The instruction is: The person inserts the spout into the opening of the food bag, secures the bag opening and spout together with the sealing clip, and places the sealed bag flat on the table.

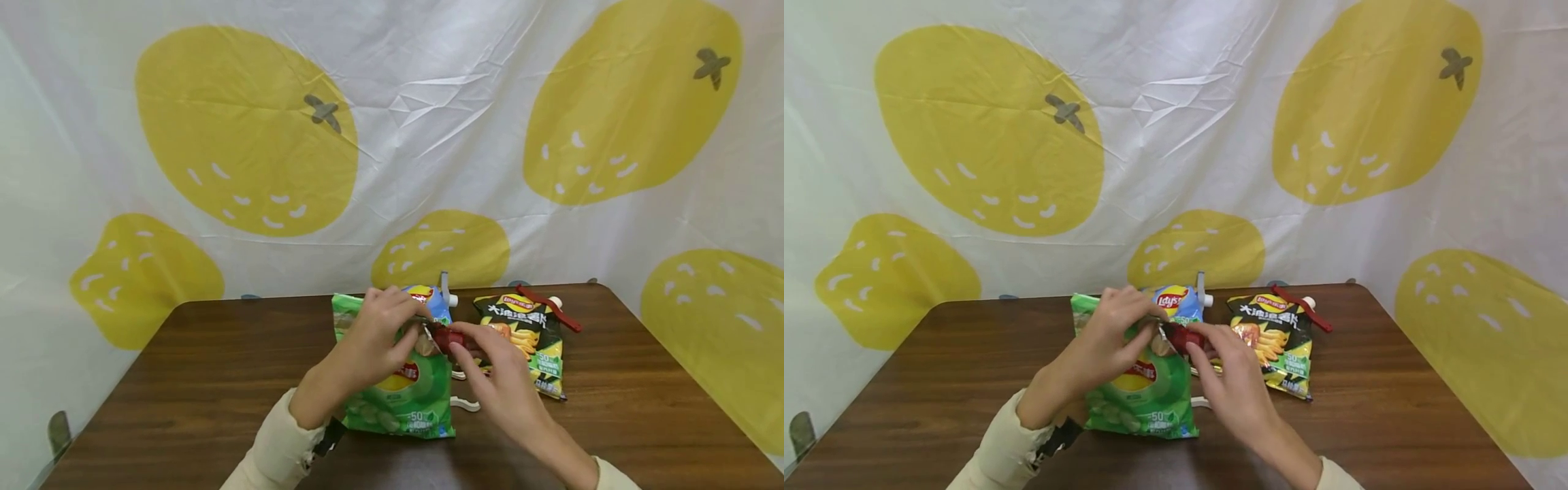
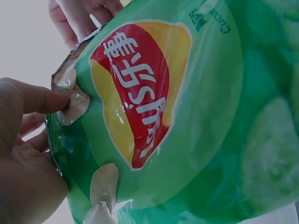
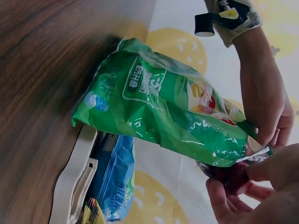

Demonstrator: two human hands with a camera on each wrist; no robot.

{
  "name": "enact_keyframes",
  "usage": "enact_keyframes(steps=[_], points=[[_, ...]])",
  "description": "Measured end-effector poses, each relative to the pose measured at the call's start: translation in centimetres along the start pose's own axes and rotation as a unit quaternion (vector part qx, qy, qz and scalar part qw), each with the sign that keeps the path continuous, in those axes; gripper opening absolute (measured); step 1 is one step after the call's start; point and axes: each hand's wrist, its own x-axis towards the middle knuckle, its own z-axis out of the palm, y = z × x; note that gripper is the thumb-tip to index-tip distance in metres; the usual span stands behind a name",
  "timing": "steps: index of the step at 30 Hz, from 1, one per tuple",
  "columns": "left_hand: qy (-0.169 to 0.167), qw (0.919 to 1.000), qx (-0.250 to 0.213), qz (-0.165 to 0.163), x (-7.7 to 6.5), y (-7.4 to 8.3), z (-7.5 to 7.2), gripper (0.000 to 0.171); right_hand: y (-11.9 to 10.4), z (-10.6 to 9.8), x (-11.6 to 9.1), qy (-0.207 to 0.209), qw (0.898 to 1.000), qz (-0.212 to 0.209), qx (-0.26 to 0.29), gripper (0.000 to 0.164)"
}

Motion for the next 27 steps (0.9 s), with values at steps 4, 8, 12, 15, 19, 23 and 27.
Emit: enact_keyframes(steps=[4,8,12,15,19,23,27], points=[[0.004,1.0,0.003,-0.002,-0.02,-0.02,0.1,0.013,0.09,0.13,-0.02,-0.007,1.0,-0.002,0.023,0.028],[0.011,0.9999,0.007,-0.011,-0.06,-0.15,0.12,0.013,0.19,0.03,0.01,-0.031,0.996,0.059,0.054,0.026],[0.018,0.9996,0.013,-0.02,-0.08,-0.28,0.16,0.013,0.11,-0.04,0.02,-0.052,0.991,0.097,0.07,0.025],[0.02,0.9994,0.018,-0.023,-0.11,-0.33,0.29,0.013,0.04,-0.02,-0.02,-0.059,0.988,0.11,0.096,0.028],[0.015,0.9994,0.019,-0.023,-0.07,-0.23,0.62,0.013,0.0,-0.08,-0.07,-0.063,0.98,0.124,0.145,0.029],[0.014,0.9993,0.027,-0.021,-0.04,-0.09,0.72,0.012,0.12,-0.23,0.08,-0.064,0.975,0.12,0.174,0.027],[0.001,0.9993,0.032,-0.019,-0.15,-0.08,0.63,0.014,0.23,-0.45,0.22,-0.073,0.972,0.118,0.187,0.027]])
